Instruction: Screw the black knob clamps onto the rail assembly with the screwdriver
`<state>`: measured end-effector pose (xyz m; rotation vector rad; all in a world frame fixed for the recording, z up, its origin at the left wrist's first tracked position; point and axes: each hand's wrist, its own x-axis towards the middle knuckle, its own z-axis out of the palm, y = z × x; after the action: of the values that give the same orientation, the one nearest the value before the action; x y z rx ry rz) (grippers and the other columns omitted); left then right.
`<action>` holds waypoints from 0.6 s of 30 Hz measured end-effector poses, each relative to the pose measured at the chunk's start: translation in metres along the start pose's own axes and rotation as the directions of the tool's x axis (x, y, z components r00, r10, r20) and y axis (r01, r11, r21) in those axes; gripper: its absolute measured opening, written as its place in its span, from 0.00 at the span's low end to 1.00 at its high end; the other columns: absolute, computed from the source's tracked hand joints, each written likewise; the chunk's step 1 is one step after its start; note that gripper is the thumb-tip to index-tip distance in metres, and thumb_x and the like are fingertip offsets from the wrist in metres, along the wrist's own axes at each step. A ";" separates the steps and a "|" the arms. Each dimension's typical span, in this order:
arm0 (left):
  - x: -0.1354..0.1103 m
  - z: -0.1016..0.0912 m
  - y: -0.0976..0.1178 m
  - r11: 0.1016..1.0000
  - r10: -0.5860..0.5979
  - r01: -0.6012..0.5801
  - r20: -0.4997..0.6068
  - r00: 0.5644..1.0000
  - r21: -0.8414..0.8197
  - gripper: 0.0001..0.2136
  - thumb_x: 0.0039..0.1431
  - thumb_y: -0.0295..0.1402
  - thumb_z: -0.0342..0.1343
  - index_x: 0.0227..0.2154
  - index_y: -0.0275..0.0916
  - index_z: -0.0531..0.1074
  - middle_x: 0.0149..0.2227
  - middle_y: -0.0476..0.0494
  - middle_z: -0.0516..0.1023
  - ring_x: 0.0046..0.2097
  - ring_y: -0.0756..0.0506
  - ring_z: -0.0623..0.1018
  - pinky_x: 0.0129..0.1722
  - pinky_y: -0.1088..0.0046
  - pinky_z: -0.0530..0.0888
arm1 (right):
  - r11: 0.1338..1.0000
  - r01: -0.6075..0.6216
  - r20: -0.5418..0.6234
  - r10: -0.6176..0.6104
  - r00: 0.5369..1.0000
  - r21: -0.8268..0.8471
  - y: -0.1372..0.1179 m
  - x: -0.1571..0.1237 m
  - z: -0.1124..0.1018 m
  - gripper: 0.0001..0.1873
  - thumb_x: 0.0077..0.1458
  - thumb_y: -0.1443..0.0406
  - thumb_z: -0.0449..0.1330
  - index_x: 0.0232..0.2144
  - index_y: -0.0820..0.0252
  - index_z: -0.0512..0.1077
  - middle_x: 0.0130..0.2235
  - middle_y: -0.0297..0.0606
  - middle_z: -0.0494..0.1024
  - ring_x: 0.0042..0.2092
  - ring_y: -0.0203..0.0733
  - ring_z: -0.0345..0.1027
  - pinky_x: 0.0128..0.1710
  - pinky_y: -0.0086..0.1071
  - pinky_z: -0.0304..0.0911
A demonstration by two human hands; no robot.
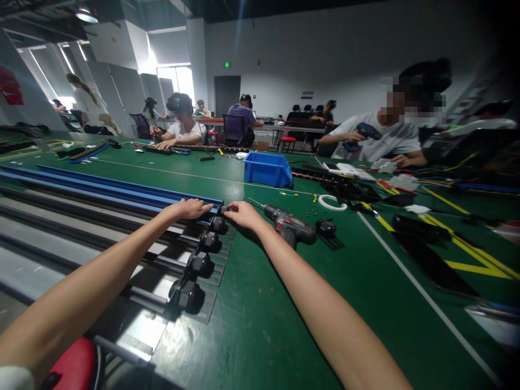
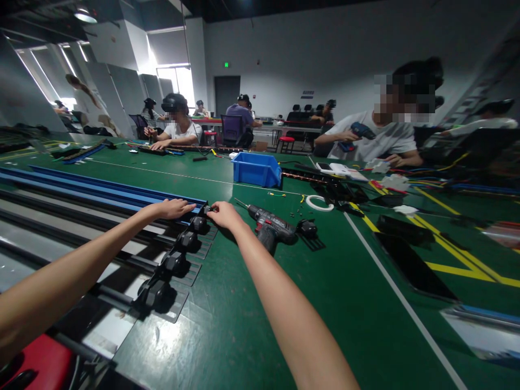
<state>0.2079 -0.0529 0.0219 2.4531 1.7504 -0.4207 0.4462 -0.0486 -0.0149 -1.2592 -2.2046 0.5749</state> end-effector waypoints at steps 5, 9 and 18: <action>0.004 0.000 0.001 0.996 -0.040 0.040 0.002 0.999 -0.084 0.35 0.65 0.58 0.27 0.64 0.46 0.62 0.62 0.30 0.68 0.62 0.28 0.67 0.57 0.37 0.60 | 1.000 -0.004 0.002 0.004 1.000 -0.010 -0.004 -0.001 -0.002 0.15 0.56 0.59 0.64 0.42 0.63 0.79 0.39 0.42 0.82 0.37 0.41 0.73 0.36 0.28 0.63; 0.005 -0.001 0.003 0.993 -0.064 0.064 0.006 0.998 -0.095 0.35 0.65 0.58 0.27 0.64 0.48 0.62 0.63 0.32 0.67 0.63 0.28 0.66 0.58 0.35 0.57 | 1.000 -0.014 0.009 0.015 1.000 -0.014 -0.008 -0.003 -0.004 0.14 0.56 0.59 0.64 0.41 0.62 0.79 0.39 0.42 0.82 0.37 0.41 0.74 0.37 0.28 0.63; 0.006 -0.002 0.005 0.994 -0.073 0.073 0.011 0.997 -0.086 0.32 0.65 0.57 0.27 0.67 0.55 0.57 0.65 0.37 0.65 0.64 0.27 0.64 0.58 0.33 0.55 | 0.999 -0.046 0.013 0.046 0.999 -0.008 -0.011 -0.002 -0.004 0.14 0.57 0.60 0.63 0.41 0.63 0.79 0.41 0.44 0.82 0.39 0.41 0.74 0.39 0.29 0.64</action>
<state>0.2146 -0.0490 0.0219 2.3319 1.8197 -0.3536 0.4425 -0.0554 -0.0055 -1.3174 -2.1956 0.5946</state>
